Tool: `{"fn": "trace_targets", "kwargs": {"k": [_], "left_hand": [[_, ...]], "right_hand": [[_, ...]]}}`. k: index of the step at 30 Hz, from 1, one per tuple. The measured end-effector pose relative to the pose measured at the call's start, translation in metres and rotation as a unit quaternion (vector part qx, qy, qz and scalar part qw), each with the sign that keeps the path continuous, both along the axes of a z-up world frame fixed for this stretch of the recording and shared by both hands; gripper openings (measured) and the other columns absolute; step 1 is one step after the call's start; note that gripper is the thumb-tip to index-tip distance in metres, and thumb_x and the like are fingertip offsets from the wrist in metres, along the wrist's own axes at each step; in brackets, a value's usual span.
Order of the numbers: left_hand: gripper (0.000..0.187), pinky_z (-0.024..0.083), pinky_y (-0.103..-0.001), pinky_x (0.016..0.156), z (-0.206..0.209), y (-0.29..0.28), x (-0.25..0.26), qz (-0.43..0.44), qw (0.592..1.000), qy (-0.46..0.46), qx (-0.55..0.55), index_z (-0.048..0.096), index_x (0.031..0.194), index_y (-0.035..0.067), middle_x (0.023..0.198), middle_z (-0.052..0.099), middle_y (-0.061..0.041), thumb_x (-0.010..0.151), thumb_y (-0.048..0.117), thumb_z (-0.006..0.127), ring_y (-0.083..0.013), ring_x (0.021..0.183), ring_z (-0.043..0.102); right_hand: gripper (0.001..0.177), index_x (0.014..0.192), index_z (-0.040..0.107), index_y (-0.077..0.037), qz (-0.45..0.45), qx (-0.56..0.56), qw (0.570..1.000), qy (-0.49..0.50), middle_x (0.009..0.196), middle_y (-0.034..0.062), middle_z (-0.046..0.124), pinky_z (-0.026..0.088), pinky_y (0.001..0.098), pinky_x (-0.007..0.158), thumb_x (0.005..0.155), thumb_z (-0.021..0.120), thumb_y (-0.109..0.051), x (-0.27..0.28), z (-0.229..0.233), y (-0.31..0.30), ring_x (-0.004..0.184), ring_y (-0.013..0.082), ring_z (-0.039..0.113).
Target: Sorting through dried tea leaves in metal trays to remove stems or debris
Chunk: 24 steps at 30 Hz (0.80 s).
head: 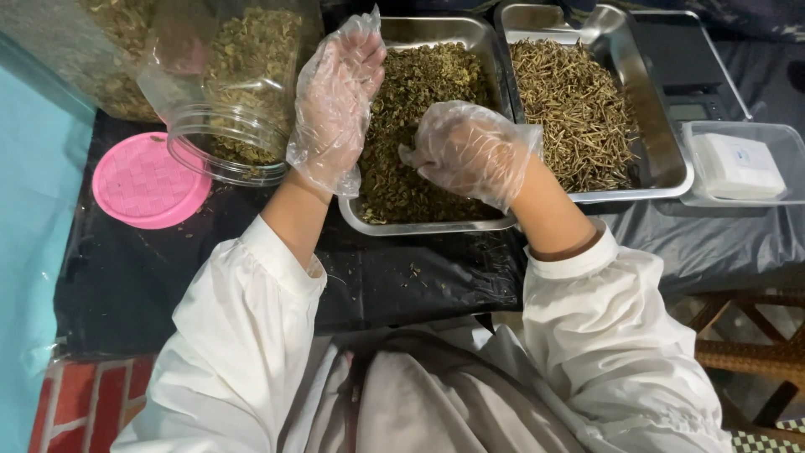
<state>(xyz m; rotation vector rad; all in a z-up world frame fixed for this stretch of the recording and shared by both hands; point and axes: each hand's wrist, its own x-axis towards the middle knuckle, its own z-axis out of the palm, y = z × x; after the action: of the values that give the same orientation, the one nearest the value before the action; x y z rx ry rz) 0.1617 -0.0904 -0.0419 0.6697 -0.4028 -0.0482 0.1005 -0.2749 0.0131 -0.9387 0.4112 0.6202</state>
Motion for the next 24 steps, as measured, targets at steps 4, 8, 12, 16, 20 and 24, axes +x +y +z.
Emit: {"fn": "trace_targets", "kwargs": {"k": [4,8,12,16,20,24], "left_hand": [[0.032,0.045,-0.040,0.101,0.001,0.000,-0.001,0.005,1.000,0.001,0.005,0.065,0.114,0.008,0.117,0.068,-0.013,0.099,0.031,0.049,-0.0252,0.111,0.064],[0.033,0.043,-0.041,0.103,-0.002,0.000,0.002,0.003,1.000,-0.002,0.004,0.065,0.117,0.008,0.118,0.068,-0.013,0.099,0.031,0.049,-0.0253,0.112,0.064],[0.034,0.042,-0.041,0.103,0.001,0.000,0.000,0.006,1.000,0.019,0.001,0.065,0.118,0.008,0.118,0.067,-0.013,0.098,0.031,0.049,-0.0254,0.111,0.064],[0.032,0.043,-0.041,0.103,0.001,0.001,0.000,-0.002,1.000,0.015,-0.010,0.064,0.118,0.008,0.119,0.067,-0.013,0.099,0.030,0.051,-0.0254,0.112,0.063],[0.033,0.044,-0.041,0.103,-0.001,0.000,0.001,0.002,1.000,0.011,-0.012,0.064,0.120,0.008,0.119,0.068,-0.013,0.099,0.030,0.053,-0.0250,0.110,0.065],[0.032,0.044,-0.040,0.102,-0.002,0.000,0.002,0.004,1.000,0.008,-0.015,0.065,0.119,0.008,0.118,0.068,-0.012,0.099,0.030,0.054,-0.0238,0.109,0.065]], "right_hand": [[0.027,0.120,0.058,-0.020,0.465,-0.657,0.466,-0.368,0.117,-0.0066,0.058,0.037,0.0292,0.099,0.097,0.048,-0.028,0.009,0.008,-0.005,0.107,0.0111,0.051],[0.032,0.120,0.063,-0.007,0.311,-0.521,0.674,-0.422,0.111,0.0039,0.069,0.060,0.0182,0.082,0.088,0.060,-0.007,0.000,0.020,-0.009,0.090,0.0098,0.071],[0.101,0.150,0.041,-0.003,0.319,0.218,0.783,-0.487,0.147,0.0150,0.050,0.054,0.0271,0.107,0.078,0.075,-0.066,0.010,0.005,-0.049,0.128,0.0204,0.055],[0.065,0.132,0.053,-0.010,0.375,-0.146,0.650,-0.645,0.128,0.0067,0.059,0.048,0.0333,0.109,0.090,0.056,-0.061,0.000,0.044,-0.051,0.115,0.0190,0.060],[0.021,0.105,0.065,-0.007,0.484,-0.868,0.015,-0.108,0.094,0.0023,0.069,0.062,0.0231,0.080,0.101,0.047,-0.018,-0.003,0.077,-0.061,0.083,0.0115,0.069],[0.028,0.119,0.059,-0.007,0.361,-0.895,0.189,-0.182,0.112,0.0078,0.061,0.052,0.0319,0.090,0.096,0.055,-0.024,-0.006,0.070,-0.064,0.101,0.0190,0.060]]}}
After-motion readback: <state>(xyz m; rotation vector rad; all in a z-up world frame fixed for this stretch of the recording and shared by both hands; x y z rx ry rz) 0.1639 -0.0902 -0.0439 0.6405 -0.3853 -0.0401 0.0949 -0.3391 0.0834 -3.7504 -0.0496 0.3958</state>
